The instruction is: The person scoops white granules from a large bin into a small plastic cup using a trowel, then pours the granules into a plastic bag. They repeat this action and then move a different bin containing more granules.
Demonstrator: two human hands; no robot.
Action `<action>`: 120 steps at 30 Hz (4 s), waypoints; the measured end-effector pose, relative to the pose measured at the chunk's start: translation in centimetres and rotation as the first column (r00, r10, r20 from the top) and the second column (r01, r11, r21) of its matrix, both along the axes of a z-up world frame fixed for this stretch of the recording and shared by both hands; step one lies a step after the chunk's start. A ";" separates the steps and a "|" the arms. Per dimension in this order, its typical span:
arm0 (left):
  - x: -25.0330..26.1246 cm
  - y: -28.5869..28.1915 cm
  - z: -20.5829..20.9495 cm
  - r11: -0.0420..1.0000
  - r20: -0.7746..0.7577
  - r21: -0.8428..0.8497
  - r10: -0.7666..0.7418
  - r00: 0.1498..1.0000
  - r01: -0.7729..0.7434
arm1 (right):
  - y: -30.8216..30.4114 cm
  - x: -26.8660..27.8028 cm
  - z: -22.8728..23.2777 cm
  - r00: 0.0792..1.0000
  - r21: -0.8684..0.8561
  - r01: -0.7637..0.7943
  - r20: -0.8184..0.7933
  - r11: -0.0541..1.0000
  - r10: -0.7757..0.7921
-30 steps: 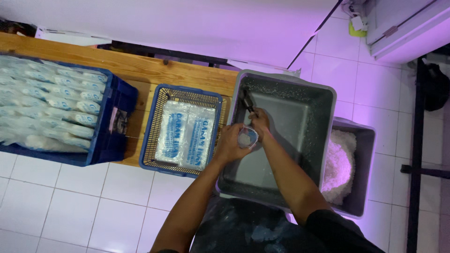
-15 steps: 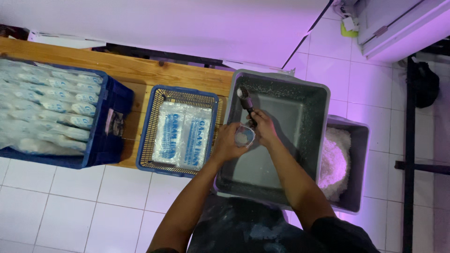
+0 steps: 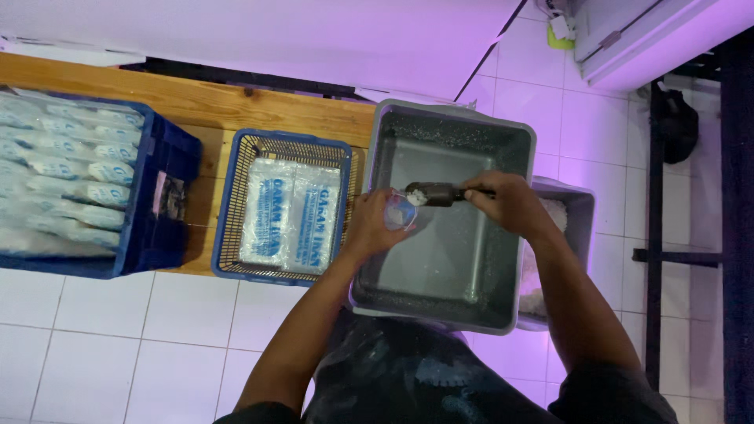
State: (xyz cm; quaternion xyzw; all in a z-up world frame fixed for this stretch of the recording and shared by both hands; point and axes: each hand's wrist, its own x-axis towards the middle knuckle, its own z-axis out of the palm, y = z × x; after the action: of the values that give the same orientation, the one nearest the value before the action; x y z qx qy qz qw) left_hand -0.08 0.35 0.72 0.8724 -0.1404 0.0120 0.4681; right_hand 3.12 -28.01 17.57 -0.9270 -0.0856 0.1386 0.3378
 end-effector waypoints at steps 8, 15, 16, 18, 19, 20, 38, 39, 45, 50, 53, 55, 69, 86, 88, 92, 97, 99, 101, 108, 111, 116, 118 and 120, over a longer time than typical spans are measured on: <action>0.2 -0.5 -1.2 1.000 0.034 -0.021 0.011 0.999 -0.010 | 6.5 -2.7 0.6 0.911 -0.366 -0.289 0.177 0.885 0.371; 0.2 -0.8 -1.9 0.998 0.056 -0.060 0.022 0.998 -0.019 | 7.2 -3.3 -0.5 0.801 -0.355 -0.316 0.397 0.880 0.448; 0.2 -0.7 -1.8 0.998 0.056 -0.061 0.025 0.998 -0.021 | 6.7 -3.3 0.1 0.800 -0.355 -0.318 0.396 0.879 0.450; 0.2 -0.5 -1.6 0.999 0.076 -0.032 0.031 0.997 -0.029 | 5.6 -3.4 1.3 0.869 -0.213 -0.249 0.382 0.945 0.315; 0.2 -0.4 -1.3 0.999 0.076 -0.033 0.030 0.997 -0.028 | 5.1 -3.3 1.6 0.869 -0.214 -0.249 0.381 0.945 0.315; 0.1 -0.4 -0.9 0.999 0.058 -0.019 0.027 0.998 -0.026 | 4.5 -3.2 1.9 0.906 -0.172 -0.205 0.340 0.964 0.253; 0.1 -0.2 0.3 1.000 -0.049 0.008 0.009 0.999 -0.009 | 1.8 -2.0 -1.0 0.923 -0.032 0.034 0.384 0.999 -0.019; 0.1 -0.1 0.4 1.000 -0.028 0.005 0.002 1.000 -0.002 | 2.0 -1.8 -1.1 0.937 -0.010 0.018 0.350 1.000 -0.013; 0.0 -0.1 -0.1 1.000 -0.040 0.010 0.003 0.999 -0.002 | 1.9 -2.5 -0.1 0.932 -0.018 -0.029 0.361 0.999 0.034; 0.1 0.0 0.2 1.000 -0.019 -0.008 -0.009 1.000 0.009 | 1.7 -2.9 0.3 0.955 0.046 0.068 0.285 0.997 -0.078; 0.2 0.1 0.0 1.000 -0.026 0.009 -0.007 1.000 0.007 | 1.4 -3.1 -0.2 0.960 -0.008 0.110 0.260 0.994 -0.104; 0.3 0.0 -0.2 1.000 -0.028 0.012 -0.010 1.000 0.010 | 1.3 -3.5 -0.6 0.960 -0.075 0.132 0.257 0.988 -0.109; 0.3 -0.4 -0.3 0.996 -0.027 0.089 0.006 1.000 -0.004 | 4.2 -5.8 2.4 0.971 -0.170 0.220 0.137 0.960 -0.198; -0.1 -0.8 0.8 0.962 0.154 -0.271 0.055 0.987 -0.012 | 1.8 -9.8 -3.3 0.793 0.107 0.415 0.445 0.904 -0.417; -0.6 -0.7 0.4 0.942 0.141 -0.335 0.042 0.989 0.008 | 2.1 -10.5 -4.0 0.787 0.144 0.415 0.438 0.898 -0.434; -1.9 -0.9 1.3 0.922 -0.028 -0.384 0.051 0.998 -0.058 | 1.7 -11.8 -2.7 0.727 0.330 0.455 0.399 0.827 -0.559; -3.1 -2.2 3.3 0.916 -0.138 -0.390 0.037 0.990 -0.088 | 2.6 -12.1 1.2 0.705 0.441 0.397 0.415 0.805 -0.575; -3.3 -2.3 3.6 0.899 -0.160 -0.428 0.027 0.987 -0.094 | 3.6 -12.0 2.0 0.740 0.450 0.322 0.429 0.833 -0.518; -3.7 -2.7 4.9 0.912 -0.194 -0.392 0.041 0.980 -0.116 | 4.1 -11.7 1.7 0.745 0.459 0.290 0.442 0.840 -0.499; -4.3 -3.0 6.5 0.884 -0.166 -0.435 0.109 0.980 -0.172 | 3.2 -11.2 1.9 0.692 0.655 0.261 0.385 0.709 -0.611; -4.6 -3.1 9.7 0.838 -0.124 -0.516 0.132 0.984 -0.177 | 2.0 -9.9 -1.4 0.639 0.798 0.206 0.328 0.566 -0.696; -3.7 -0.3 10.0 0.691 0.030 -0.722 0.003 1.000 0.019 | 5.1 -9.3 0.8 0.580 0.894 0.217 0.204 0.392 -0.788; -3.3 1.7 12.3 0.631 0.078 -0.769 -0.060 0.995 0.099 | 6.6 -9.6 0.3 0.550 0.924 0.225 0.141 0.308 -0.824; -3.2 4.4 16.1 0.659 0.142 -0.736 -0.074 0.987 0.156 | 7.9 -10.3 -1.6 0.584 0.962 0.260 -0.093 0.077 -0.806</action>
State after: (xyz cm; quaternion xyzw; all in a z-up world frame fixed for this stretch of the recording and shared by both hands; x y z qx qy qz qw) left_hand -3.33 4.77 16.85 0.5927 -0.2013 0.0822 0.7756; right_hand -7.22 -20.16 15.96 -0.5195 0.1379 -0.3082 0.7850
